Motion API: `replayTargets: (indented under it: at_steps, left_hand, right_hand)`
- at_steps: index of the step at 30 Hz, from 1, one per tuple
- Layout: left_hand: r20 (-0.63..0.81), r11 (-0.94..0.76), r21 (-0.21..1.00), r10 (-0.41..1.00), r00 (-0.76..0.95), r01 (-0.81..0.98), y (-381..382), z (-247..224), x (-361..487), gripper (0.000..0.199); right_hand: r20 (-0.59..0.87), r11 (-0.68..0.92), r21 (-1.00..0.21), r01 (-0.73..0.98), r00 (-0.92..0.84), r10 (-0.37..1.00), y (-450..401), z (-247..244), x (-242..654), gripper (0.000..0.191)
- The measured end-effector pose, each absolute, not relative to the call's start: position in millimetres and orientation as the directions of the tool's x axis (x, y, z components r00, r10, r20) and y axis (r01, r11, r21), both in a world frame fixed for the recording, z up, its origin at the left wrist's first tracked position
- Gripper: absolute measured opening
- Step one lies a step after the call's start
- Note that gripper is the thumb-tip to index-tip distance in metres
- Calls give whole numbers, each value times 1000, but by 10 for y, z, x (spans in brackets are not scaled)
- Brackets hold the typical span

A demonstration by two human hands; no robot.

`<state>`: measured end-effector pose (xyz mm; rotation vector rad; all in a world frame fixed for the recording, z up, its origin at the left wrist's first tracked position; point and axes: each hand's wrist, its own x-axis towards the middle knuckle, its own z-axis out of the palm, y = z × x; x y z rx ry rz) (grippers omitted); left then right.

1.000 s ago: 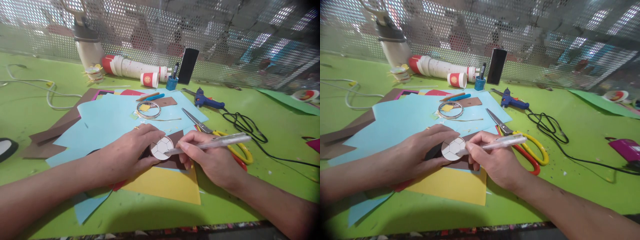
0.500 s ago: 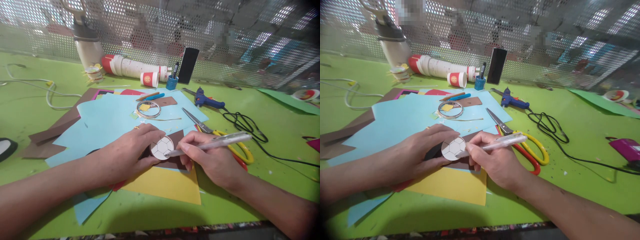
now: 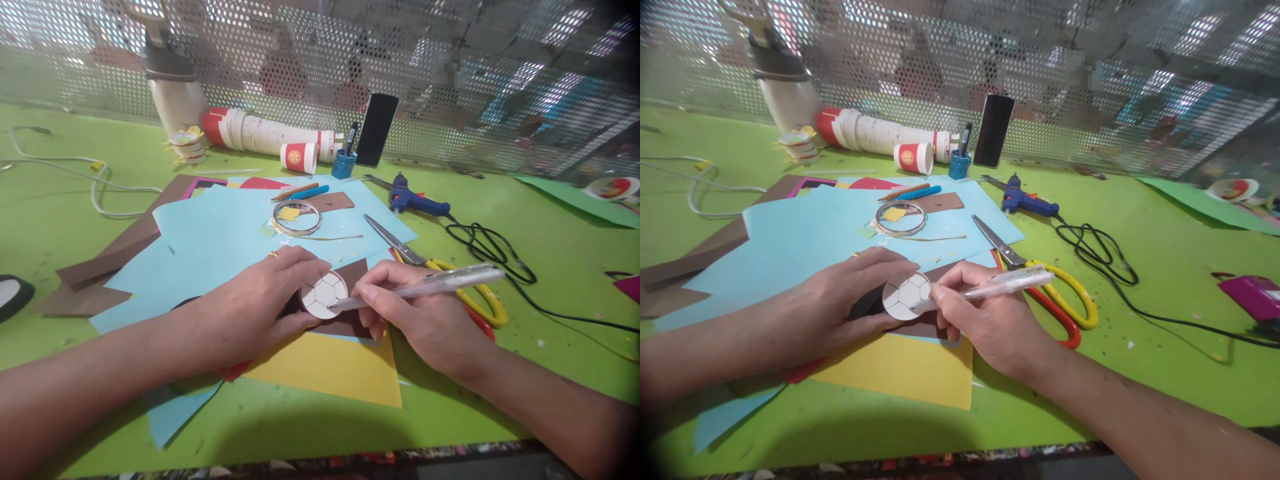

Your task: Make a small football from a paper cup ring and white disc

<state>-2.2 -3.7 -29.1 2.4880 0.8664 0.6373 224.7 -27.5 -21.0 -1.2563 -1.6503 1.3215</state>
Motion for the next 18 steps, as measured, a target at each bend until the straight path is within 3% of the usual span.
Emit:
replayTargets:
  at_steps: [18]
  left_hand:
    - [296, -718, 522, 659, 692, 460, -51, -297, -24, 31]
  right_hand:
    - [-43, 30, -972, 234, -303, 952, -276, -230, 2243, 21]
